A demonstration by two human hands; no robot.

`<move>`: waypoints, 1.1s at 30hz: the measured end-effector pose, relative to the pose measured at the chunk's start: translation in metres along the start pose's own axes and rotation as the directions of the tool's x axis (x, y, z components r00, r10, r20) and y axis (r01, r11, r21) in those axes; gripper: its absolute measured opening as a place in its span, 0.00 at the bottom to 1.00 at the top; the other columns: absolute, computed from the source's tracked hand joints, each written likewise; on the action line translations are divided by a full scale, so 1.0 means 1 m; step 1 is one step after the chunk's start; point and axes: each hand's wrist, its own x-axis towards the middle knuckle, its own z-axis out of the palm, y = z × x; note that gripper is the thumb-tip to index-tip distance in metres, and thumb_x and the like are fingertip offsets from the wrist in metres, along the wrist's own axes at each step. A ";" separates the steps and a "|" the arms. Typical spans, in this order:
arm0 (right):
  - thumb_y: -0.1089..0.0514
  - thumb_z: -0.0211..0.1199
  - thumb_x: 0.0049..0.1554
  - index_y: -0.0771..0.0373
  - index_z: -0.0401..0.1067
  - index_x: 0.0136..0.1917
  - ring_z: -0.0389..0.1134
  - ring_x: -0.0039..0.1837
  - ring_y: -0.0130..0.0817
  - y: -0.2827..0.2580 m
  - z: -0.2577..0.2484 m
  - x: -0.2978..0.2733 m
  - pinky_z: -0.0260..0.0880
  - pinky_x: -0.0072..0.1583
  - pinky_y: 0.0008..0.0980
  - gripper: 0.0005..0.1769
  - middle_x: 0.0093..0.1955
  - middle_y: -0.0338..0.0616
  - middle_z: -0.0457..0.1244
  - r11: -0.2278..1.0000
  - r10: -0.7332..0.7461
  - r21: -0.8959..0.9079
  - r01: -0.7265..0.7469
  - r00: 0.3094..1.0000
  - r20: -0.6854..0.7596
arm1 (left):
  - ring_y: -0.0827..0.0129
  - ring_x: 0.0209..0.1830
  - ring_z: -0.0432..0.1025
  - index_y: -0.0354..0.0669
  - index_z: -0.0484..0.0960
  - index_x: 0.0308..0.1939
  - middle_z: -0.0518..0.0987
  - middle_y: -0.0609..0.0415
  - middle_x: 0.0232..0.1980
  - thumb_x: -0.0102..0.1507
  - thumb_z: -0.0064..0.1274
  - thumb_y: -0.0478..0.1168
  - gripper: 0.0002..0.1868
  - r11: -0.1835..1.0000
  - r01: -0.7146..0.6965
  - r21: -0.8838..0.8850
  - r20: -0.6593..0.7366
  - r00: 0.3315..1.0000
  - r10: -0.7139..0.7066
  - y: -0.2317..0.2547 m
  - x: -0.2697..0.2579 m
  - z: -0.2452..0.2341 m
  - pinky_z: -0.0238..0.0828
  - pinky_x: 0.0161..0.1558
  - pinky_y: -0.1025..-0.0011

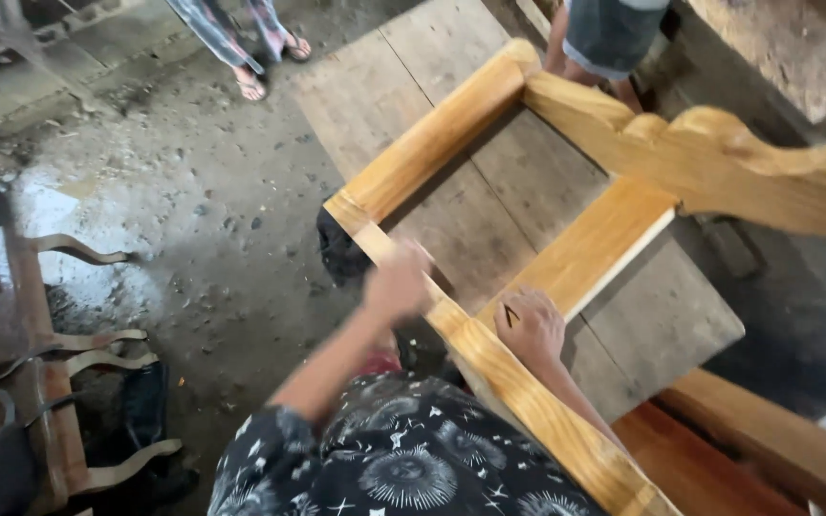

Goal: The person sands the legs and frame of a wooden chair using a sanding block. They work on the vertical legs and horizontal supports, moving around the chair to reach different sections.

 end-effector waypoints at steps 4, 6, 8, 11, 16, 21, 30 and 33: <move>0.53 0.67 0.51 0.50 0.77 0.35 0.74 0.45 0.39 0.010 0.008 -0.003 0.73 0.53 0.37 0.04 0.36 0.35 0.70 0.999 -0.038 0.039 0.038 0.999 -0.010 | 0.40 0.66 0.70 0.32 0.81 0.54 0.77 0.31 0.60 0.67 0.41 0.41 0.20 0.930 -0.290 -0.224 -0.392 0.901 0.186 0.043 -0.026 0.026 0.57 0.70 0.45; 0.52 0.68 0.49 0.49 0.76 0.32 0.71 0.41 0.38 0.015 0.017 -0.009 0.72 0.49 0.33 0.05 0.32 0.34 0.66 0.998 -0.034 -0.056 0.031 0.997 -0.065 | 0.46 0.44 0.80 0.50 0.72 0.64 0.80 0.48 0.56 0.70 0.31 0.53 0.25 0.897 0.086 -0.433 -0.037 0.993 -0.113 0.037 -0.028 -0.031 0.76 0.40 0.44; 0.53 0.68 0.50 0.48 0.76 0.32 0.71 0.42 0.36 0.013 0.013 -0.004 0.71 0.49 0.30 0.05 0.33 0.34 0.66 0.994 -0.077 -0.087 0.071 0.995 -0.061 | 0.49 0.52 0.78 0.58 0.71 0.67 0.71 0.60 0.67 0.71 0.30 0.56 0.25 0.882 0.211 -0.421 0.002 0.973 -0.232 -0.004 0.000 0.025 0.77 0.47 0.49; 0.53 0.68 0.52 0.51 0.77 0.36 0.71 0.43 0.39 0.000 -0.001 -0.015 0.72 0.50 0.33 0.04 0.35 0.39 0.67 0.988 -0.106 -0.111 0.106 0.994 0.011 | 0.57 0.65 0.73 0.58 0.73 0.67 0.68 0.63 0.73 0.71 0.31 0.52 0.24 0.930 0.152 -0.334 -0.187 0.957 -0.223 -0.031 -0.007 0.096 0.72 0.61 0.57; 0.53 0.69 0.55 0.53 0.80 0.40 0.73 0.47 0.44 0.020 0.019 -0.013 0.74 0.52 0.36 0.05 0.40 0.42 0.70 0.999 -0.047 -0.025 0.047 0.999 0.009 | 0.48 0.64 0.70 0.42 0.78 0.55 0.77 0.44 0.63 0.68 0.43 0.50 0.20 0.698 -0.388 -0.602 -0.553 0.833 -0.013 -0.020 0.010 0.129 0.65 0.66 0.50; 0.53 0.70 0.56 0.43 0.81 0.40 0.74 0.51 0.39 0.018 0.017 -0.017 0.74 0.60 0.31 0.03 0.38 0.34 0.70 0.998 -0.045 -0.046 0.044 0.999 -0.016 | 0.44 0.63 0.71 0.42 0.83 0.52 0.80 0.40 0.57 0.72 0.42 0.42 0.15 0.588 -0.252 -0.768 -0.489 0.824 -0.286 -0.068 -0.005 0.064 0.68 0.63 0.53; 0.58 0.67 0.56 0.51 0.79 0.42 0.65 0.48 0.32 0.000 0.007 -0.009 0.65 0.54 0.32 0.02 0.39 0.36 0.66 0.994 -0.106 0.024 0.106 0.994 0.002 | 0.45 0.48 0.78 0.42 0.80 0.48 0.82 0.45 0.52 0.69 0.44 0.43 0.12 0.161 -0.918 -0.362 -0.932 0.351 -0.089 0.008 0.002 0.021 0.77 0.49 0.42; 0.70 0.59 0.56 0.55 0.74 0.33 0.50 0.32 0.24 -0.030 -0.024 0.005 0.51 0.39 0.28 0.14 0.28 0.31 0.56 0.995 -0.070 0.077 0.067 0.997 0.036 | 0.61 0.71 0.71 0.54 0.75 0.66 0.76 0.56 0.69 0.70 0.39 0.29 0.23 0.511 -0.229 -0.828 -0.348 0.925 -0.149 -0.041 -0.011 0.045 0.71 0.70 0.63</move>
